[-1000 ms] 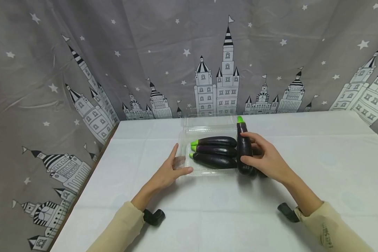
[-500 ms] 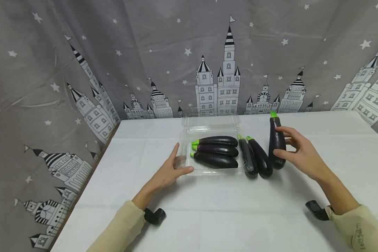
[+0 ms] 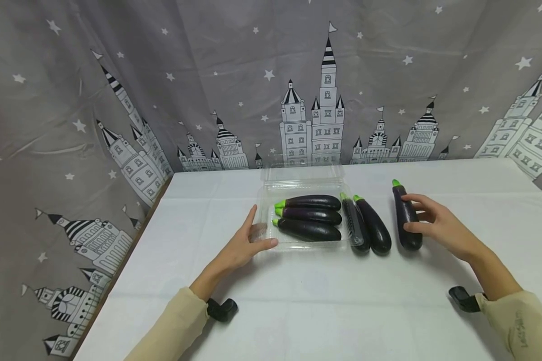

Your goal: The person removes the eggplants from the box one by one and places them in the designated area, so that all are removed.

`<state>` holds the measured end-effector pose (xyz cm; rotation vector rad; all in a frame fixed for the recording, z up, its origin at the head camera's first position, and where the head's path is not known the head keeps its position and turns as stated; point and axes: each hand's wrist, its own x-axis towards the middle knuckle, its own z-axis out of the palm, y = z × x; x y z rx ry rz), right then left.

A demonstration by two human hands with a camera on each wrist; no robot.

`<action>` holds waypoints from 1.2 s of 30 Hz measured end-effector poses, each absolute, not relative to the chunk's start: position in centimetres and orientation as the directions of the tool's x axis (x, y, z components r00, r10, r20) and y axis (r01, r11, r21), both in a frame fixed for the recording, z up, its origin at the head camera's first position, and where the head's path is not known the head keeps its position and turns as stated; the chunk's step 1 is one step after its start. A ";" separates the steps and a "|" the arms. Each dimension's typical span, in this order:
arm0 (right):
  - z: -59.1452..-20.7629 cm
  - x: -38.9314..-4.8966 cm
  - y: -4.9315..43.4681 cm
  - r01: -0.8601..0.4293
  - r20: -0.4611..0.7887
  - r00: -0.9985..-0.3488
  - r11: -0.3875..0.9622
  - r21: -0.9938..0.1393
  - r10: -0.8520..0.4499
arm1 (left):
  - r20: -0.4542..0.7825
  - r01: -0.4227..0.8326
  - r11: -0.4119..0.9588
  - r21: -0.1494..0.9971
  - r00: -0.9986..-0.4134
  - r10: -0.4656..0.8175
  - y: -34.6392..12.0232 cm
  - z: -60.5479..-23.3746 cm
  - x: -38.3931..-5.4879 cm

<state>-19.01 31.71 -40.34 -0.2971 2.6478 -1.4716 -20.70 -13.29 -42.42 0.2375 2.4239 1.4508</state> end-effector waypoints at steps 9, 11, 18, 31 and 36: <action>-41.3 -19.5 31.2 -0.152 -0.010 -0.956 0.527 -0.836 -0.292 | -0.178 -0.017 0.465 0.885 -0.935 0.306 -13.2 -42.5 -20.7; -41.2 -19.6 31.1 -0.151 -0.014 -0.955 0.529 -0.835 -0.295 | -0.177 -0.015 0.465 0.885 -0.935 0.307 -13.2 -42.6 -20.8; -41.3 -19.9 30.6 -0.145 -0.023 -0.955 0.530 -0.835 -0.297 | -0.178 -0.017 0.466 0.885 -0.936 0.303 -13.3 -42.5 -21.0; -41.4 -19.9 29.9 -0.167 -0.019 -0.956 0.595 -0.786 -0.294 | -0.177 -0.018 0.454 0.891 -0.934 0.311 -13.4 -42.6 -20.9; -41.5 -19.8 30.0 -0.158 -0.026 -0.958 0.599 -0.785 -0.286 | -0.175 -0.016 0.450 0.893 -0.933 0.315 -13.4 -42.7 -21.0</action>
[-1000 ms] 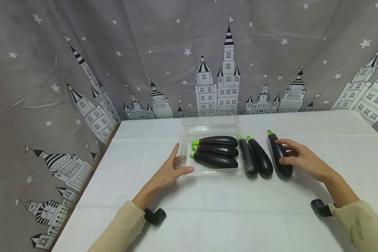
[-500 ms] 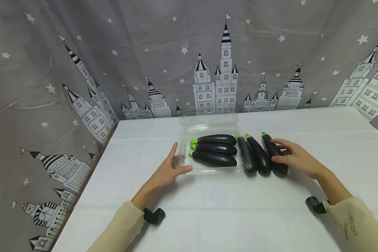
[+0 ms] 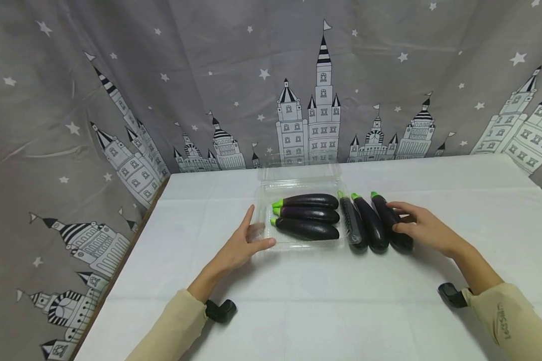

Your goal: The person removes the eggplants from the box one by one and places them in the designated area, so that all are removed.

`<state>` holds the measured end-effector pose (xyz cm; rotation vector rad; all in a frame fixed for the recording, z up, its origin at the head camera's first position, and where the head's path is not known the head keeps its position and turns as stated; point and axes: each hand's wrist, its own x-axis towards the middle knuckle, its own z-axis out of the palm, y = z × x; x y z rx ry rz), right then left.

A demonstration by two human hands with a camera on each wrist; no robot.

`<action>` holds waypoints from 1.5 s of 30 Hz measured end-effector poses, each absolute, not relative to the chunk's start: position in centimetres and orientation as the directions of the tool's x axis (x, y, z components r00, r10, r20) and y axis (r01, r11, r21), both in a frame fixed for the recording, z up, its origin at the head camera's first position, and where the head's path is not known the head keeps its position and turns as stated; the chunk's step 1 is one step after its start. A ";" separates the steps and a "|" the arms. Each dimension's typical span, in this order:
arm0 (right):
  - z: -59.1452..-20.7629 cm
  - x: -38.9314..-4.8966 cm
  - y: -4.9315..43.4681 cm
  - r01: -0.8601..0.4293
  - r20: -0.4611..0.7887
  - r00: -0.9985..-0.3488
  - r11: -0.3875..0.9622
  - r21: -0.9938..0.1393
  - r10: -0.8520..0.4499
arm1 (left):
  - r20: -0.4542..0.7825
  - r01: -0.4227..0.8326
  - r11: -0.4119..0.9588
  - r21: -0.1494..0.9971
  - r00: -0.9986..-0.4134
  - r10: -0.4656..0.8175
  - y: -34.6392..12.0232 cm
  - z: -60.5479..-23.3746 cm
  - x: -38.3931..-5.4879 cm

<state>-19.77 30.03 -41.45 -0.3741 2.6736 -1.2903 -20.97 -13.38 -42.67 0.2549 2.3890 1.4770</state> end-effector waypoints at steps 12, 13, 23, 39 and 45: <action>-41.5 -19.5 29.8 -0.137 -0.043 -0.964 0.630 -0.765 -0.262 | -0.167 -0.014 0.434 0.901 -0.934 0.316 -13.4 -42.8 -20.9; -41.5 -19.5 29.9 -0.136 -0.043 -0.964 0.628 -0.766 -0.262 | -0.168 -0.015 0.435 0.901 -0.934 0.316 -13.3 -42.8 -20.9; -41.3 -19.3 30.1 -0.129 -0.053 -0.964 0.628 -0.768 -0.262 | -0.175 -0.020 0.449 0.893 -0.936 0.306 -13.2 -42.6 -20.8; -41.2 -18.2 31.0 -0.174 0.038 -0.972 0.598 -0.782 -0.233 | -0.174 -0.024 0.435 0.900 -0.935 0.309 -13.3 -42.5 -20.8; -40.5 -18.0 30.6 -0.224 0.131 -0.972 0.593 -0.774 -0.197 | -0.178 -0.029 0.434 0.900 -0.935 0.306 -13.3 -42.5 -20.7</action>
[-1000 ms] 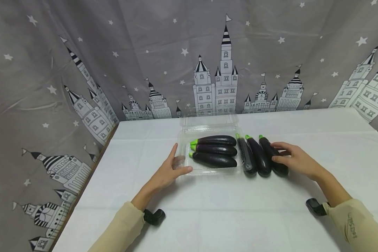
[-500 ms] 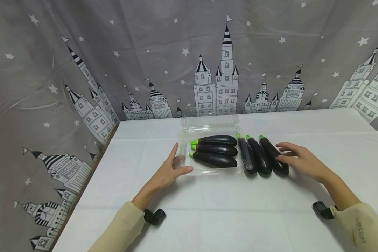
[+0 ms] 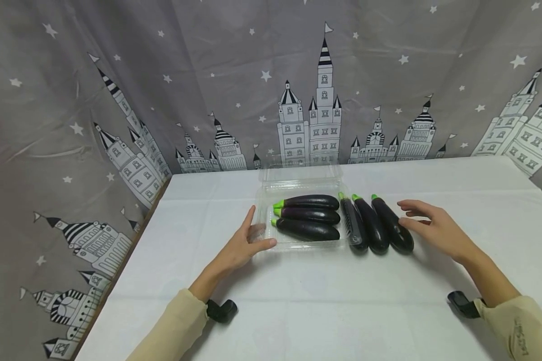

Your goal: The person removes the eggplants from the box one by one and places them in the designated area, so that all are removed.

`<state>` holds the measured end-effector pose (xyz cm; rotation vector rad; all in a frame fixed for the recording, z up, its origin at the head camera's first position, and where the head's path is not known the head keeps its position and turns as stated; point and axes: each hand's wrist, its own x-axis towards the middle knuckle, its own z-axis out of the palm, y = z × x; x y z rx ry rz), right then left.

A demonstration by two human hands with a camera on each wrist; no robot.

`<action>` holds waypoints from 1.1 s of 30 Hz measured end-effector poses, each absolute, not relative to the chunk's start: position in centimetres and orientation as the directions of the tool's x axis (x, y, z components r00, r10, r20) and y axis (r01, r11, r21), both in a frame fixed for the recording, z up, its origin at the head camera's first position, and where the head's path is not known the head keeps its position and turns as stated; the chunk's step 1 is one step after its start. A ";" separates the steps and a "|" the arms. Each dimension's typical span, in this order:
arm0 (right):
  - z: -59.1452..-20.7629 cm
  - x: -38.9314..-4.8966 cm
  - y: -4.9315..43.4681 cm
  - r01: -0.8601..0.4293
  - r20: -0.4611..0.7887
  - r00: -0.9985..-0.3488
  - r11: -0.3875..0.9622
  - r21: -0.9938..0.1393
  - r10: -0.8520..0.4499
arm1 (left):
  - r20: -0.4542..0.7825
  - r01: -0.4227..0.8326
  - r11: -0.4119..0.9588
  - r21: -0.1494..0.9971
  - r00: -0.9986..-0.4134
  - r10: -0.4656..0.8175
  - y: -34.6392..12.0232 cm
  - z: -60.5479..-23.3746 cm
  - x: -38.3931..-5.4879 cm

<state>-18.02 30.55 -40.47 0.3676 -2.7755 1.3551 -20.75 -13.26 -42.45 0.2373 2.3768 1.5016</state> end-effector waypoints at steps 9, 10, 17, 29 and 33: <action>-38.5 -17.5 28.5 -0.274 0.192 -0.961 0.562 -0.781 -0.201 | -0.183 -0.033 0.450 0.893 -0.938 0.294 -13.3 -42.5 -20.7; -38.3 -17.5 28.2 -0.283 0.198 -0.958 0.555 -0.782 -0.209 | -0.183 -0.033 0.452 0.891 -0.938 0.293 -13.3 -42.5 -20.6; -37.3 -17.0 25.0 -0.355 0.232 -0.928 0.497 -0.792 -0.293 | -0.171 -0.020 0.450 0.893 -0.940 0.296 -13.3 -42.5 -20.7; -38.0 -16.7 20.3 -0.421 0.267 -0.886 0.415 -0.807 -0.380 | -0.166 -0.013 0.448 0.894 -0.938 0.304 -13.2 -42.4 -20.6; -38.4 -16.8 19.2 -0.420 0.257 -0.880 0.404 -0.813 -0.399 | -0.163 -0.011 0.447 0.894 -0.939 0.303 -13.4 -42.5 -20.6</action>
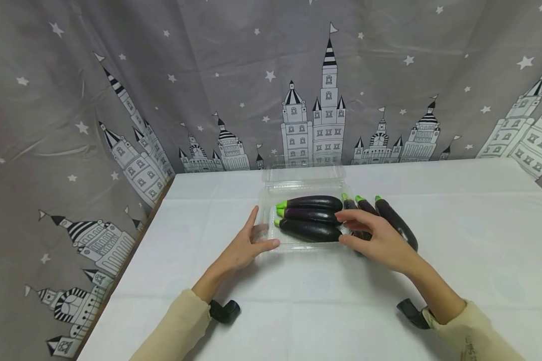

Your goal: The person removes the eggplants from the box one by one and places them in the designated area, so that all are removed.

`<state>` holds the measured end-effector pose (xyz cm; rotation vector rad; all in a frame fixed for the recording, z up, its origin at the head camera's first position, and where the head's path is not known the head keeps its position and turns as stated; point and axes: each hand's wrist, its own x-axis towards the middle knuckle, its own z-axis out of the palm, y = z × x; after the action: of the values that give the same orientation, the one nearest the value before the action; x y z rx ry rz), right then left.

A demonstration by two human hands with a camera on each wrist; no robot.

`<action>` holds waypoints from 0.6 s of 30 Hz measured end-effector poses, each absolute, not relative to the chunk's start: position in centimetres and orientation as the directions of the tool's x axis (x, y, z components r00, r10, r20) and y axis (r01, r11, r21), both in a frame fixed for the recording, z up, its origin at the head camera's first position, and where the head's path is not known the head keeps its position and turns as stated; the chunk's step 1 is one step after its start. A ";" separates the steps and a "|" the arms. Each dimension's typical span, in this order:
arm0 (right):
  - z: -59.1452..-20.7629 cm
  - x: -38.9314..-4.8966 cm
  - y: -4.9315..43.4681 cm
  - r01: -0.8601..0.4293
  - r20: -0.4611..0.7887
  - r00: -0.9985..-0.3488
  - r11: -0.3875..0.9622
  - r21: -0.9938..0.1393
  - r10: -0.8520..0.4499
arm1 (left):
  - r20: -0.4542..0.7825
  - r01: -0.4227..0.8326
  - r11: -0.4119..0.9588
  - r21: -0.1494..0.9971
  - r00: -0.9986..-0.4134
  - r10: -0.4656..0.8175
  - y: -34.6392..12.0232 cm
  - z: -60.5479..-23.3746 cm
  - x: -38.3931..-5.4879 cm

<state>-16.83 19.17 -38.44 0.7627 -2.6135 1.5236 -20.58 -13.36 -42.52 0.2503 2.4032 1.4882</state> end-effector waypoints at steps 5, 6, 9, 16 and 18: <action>-38.8 -17.4 17.6 -0.411 0.248 -0.881 0.390 -0.824 -0.404 | -0.160 -0.009 0.450 0.893 -0.941 0.298 -13.4 -42.7 -20.6; -38.8 -17.5 17.3 -0.409 0.246 -0.882 0.393 -0.824 -0.402 | -0.160 -0.010 0.449 0.893 -0.941 0.298 -13.4 -42.6 -20.5; -39.0 -18.1 16.3 -0.399 0.233 -0.889 0.419 -0.815 -0.393 | -0.160 -0.011 0.445 0.895 -0.941 0.298 -13.4 -42.6 -20.5; -39.1 -19.5 14.5 -0.377 0.197 -0.897 0.455 -0.807 -0.395 | -0.162 -0.010 0.451 0.892 -0.941 0.299 -13.5 -42.6 -20.6; -39.1 -19.9 14.1 -0.368 0.180 -0.899 0.466 -0.805 -0.400 | -0.161 -0.010 0.447 0.894 -0.940 0.302 -13.4 -42.6 -20.6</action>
<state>-19.88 14.14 -39.10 0.7133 -2.7188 1.4789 -20.61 -13.44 -42.62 0.2503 2.4056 1.4890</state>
